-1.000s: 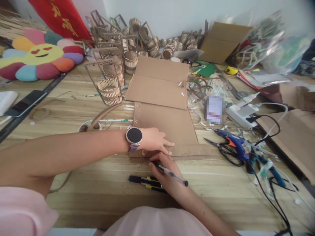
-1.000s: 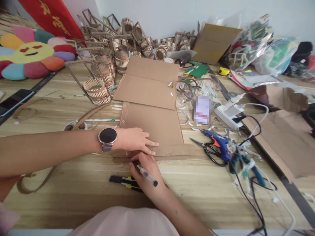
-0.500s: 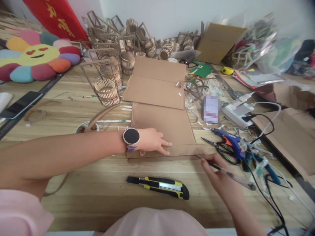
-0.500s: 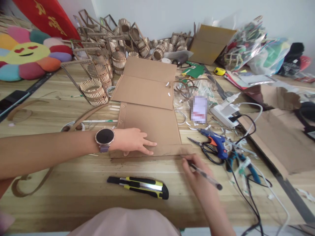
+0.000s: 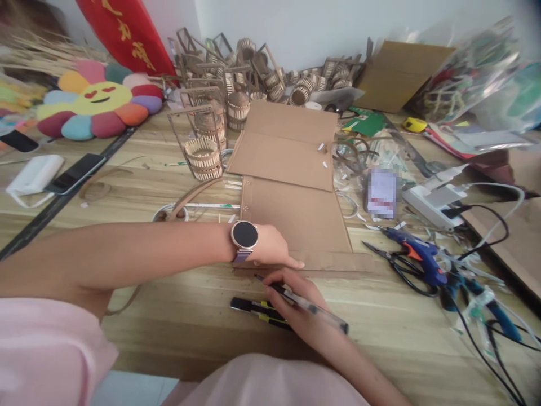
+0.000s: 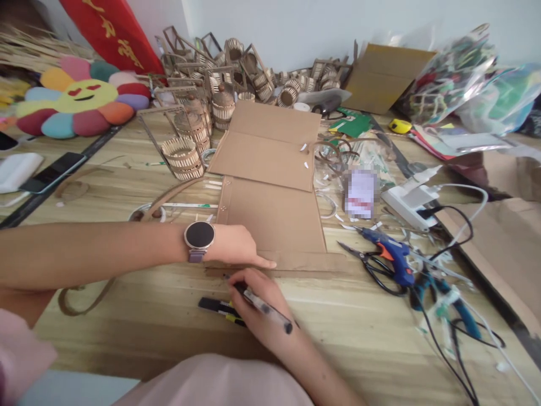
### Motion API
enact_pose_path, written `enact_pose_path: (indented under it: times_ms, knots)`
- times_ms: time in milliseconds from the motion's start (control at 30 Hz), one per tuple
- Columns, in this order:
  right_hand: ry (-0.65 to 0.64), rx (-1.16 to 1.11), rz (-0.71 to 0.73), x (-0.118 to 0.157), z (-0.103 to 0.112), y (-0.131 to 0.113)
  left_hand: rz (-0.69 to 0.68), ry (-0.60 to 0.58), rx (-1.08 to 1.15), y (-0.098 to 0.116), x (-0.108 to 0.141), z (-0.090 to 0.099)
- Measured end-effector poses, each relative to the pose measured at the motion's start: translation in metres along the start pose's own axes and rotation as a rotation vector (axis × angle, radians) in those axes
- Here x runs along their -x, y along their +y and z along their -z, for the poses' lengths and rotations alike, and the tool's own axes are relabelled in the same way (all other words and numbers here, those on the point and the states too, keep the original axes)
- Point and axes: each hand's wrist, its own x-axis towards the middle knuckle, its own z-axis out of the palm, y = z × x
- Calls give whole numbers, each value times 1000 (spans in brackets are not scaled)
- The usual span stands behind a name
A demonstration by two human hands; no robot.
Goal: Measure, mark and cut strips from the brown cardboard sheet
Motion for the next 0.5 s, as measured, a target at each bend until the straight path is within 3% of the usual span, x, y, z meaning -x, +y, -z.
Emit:
enact_pose_path:
  times_ms: [133,267,500]
  knots:
    - [-57,-15,70,-10,-16,2,28,-188,10,5,0,3]
    - [-34,-7,30,-14,-25,3,-58,-301,-74,5,-1,12]
    - [-8,30,106,-17,-40,12,-80,-269,-109,1,-1,15]
